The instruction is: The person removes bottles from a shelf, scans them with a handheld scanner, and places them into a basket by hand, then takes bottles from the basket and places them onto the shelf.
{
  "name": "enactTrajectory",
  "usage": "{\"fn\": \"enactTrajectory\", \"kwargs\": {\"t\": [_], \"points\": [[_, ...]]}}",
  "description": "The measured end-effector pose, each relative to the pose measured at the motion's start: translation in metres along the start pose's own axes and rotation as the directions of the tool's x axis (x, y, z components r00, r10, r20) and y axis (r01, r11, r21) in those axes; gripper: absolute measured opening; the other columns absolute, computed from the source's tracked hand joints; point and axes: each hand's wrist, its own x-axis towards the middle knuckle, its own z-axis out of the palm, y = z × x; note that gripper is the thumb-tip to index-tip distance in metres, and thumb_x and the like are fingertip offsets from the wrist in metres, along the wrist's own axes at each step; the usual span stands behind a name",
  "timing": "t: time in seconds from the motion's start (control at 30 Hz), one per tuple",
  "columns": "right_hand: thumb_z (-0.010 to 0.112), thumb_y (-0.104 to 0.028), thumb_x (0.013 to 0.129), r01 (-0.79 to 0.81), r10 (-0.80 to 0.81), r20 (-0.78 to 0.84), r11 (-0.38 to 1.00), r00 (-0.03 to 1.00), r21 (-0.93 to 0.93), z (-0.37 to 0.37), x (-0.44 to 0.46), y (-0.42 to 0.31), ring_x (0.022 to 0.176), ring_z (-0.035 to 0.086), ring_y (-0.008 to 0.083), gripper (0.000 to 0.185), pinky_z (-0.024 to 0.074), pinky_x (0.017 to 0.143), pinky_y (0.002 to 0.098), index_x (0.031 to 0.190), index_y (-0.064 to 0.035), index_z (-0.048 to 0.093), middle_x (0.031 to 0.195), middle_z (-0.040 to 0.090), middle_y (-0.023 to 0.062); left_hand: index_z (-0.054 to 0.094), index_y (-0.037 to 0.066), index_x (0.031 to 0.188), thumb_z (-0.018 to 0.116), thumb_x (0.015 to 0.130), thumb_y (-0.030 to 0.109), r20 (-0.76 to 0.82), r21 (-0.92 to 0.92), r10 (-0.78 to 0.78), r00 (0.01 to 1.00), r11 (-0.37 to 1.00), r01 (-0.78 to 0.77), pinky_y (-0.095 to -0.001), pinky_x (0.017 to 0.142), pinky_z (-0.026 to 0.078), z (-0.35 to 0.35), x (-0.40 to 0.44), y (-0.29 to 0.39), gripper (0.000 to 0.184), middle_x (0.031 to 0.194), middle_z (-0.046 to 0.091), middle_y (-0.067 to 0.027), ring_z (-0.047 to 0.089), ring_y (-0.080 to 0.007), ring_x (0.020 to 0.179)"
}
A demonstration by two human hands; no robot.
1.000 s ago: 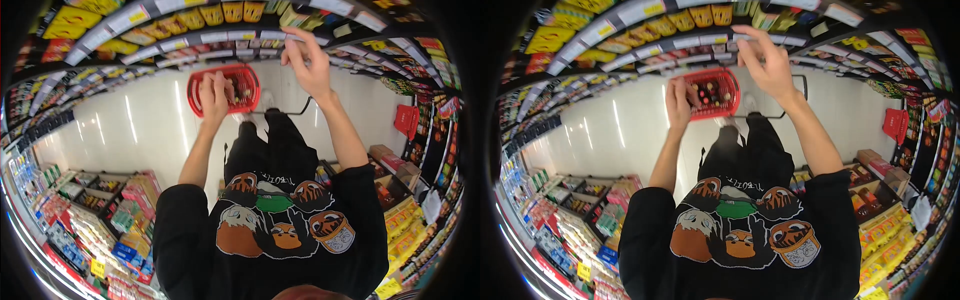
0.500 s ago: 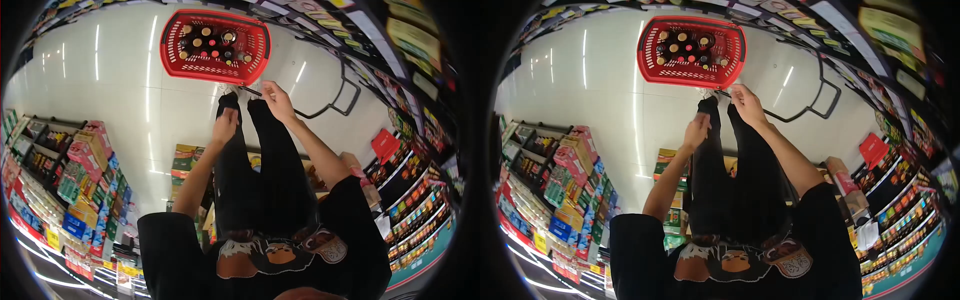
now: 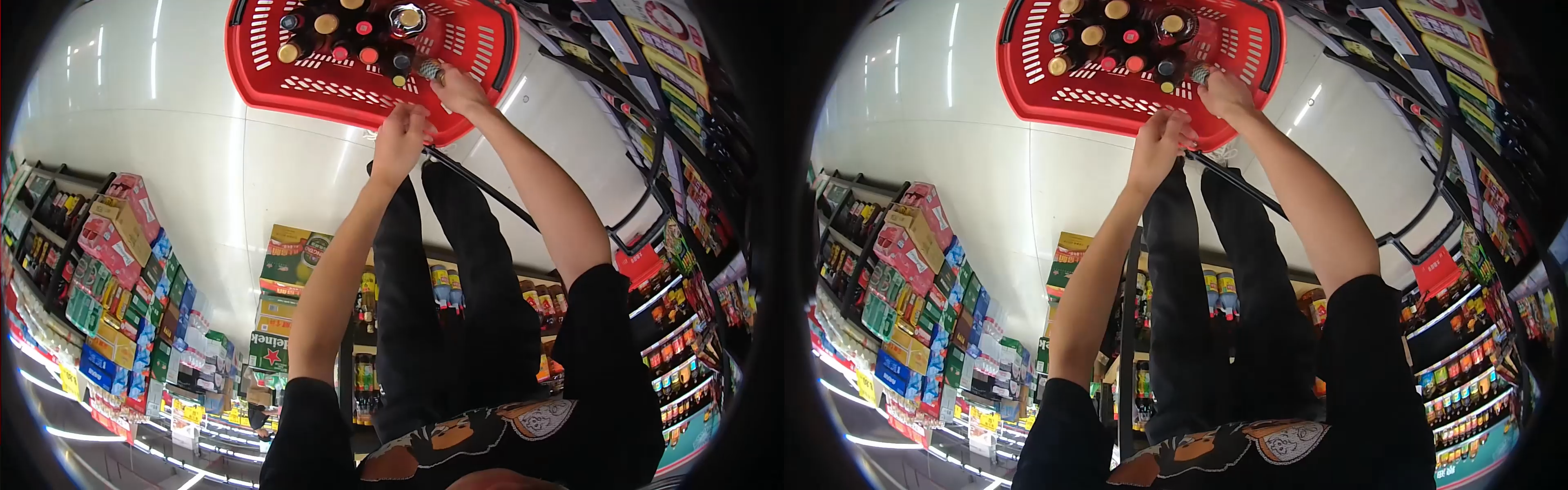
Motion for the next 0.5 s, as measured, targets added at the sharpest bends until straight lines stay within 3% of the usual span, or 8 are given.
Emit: {"fn": "enactTrajectory", "kwargs": {"t": [0.07, 0.13, 0.2, 0.27, 0.5], "points": [[0.062, -0.036, 0.098, -0.046, 0.063, 0.081, 0.979, 0.995, -0.197, 0.005, 0.011, -0.008, 0.114, 0.067, 0.0421, 0.050, 0.0539, 0.098, 0.0513, 0.140, -0.0091, 0.058, 0.122, 0.070, 0.0236, 0.062, -0.002, 0.114, 0.048, 0.108, 0.031, -0.004, -0.022, -0.022, 1.000, 1.000, 0.022, -0.0251, 0.067, 0.053, -0.006, -0.007, -0.001, 0.037, 0.089, 0.071, -0.0074, 0.069, -0.0128, 0.076], [0.062, -0.039, 0.098, -0.013, 0.030, 0.056, 0.961, 0.998, -0.276, 0.008, 0.017, -0.010, 0.111, 0.068, 0.0423, 0.046, 0.0549, 0.095, 0.0526, 0.131, -0.0064, 0.063, 0.116, 0.072, 0.0232, 0.061, -0.007, 0.110, 0.051, 0.108, 0.025, -0.053, -0.045, -0.005, 0.999, 0.999, 0.003, -0.0295, 0.072, 0.055, -0.011, -0.011, -0.005, 0.034, 0.081, 0.071, -0.0111, 0.070, -0.0167, 0.075], [0.062, -0.038, 0.098, -0.081, 0.093, 0.016, 0.930, 0.996, -0.360, 0.011, 0.020, -0.014, 0.108, 0.070, 0.0386, 0.041, 0.0570, 0.094, 0.0495, 0.123, -0.0051, 0.066, 0.118, 0.072, 0.0200, 0.062, -0.006, 0.110, 0.052, 0.108, 0.026, -0.066, -0.061, -0.005, 0.998, 0.998, 0.001, -0.0288, 0.067, 0.054, -0.018, -0.017, -0.006, 0.034, 0.081, 0.071, -0.0102, 0.069, -0.0157, 0.073], [0.062, -0.037, 0.098, -0.059, 0.077, 0.040, 0.935, 0.996, -0.349, 0.008, 0.019, -0.013, 0.107, 0.070, 0.0389, 0.041, 0.0570, 0.093, 0.0502, 0.121, -0.0041, 0.067, 0.116, 0.072, 0.0204, 0.063, -0.002, 0.115, 0.049, 0.109, 0.032, -0.054, 0.034, -0.078, 0.995, 0.996, 0.080, -0.0254, 0.069, 0.054, -0.024, -0.025, -0.007, 0.037, 0.089, 0.071, -0.0077, 0.067, -0.0117, 0.078], [0.060, -0.032, 0.098, 0.092, -0.060, 0.098, 0.927, 0.993, -0.365, -0.033, -0.023, -0.015, 0.099, 0.071, 0.0429, 0.039, 0.0564, 0.089, 0.0522, 0.116, 0.0014, 0.068, 0.102, 0.074, 0.0246, 0.064, -0.003, 0.114, 0.050, 0.109, 0.034, -0.040, -0.024, -0.069, 0.997, 0.997, 0.068, -0.0251, 0.068, 0.054, -0.021, -0.049, -0.004, 0.040, 0.089, 0.070, -0.0075, 0.068, -0.0123, 0.078]]}}
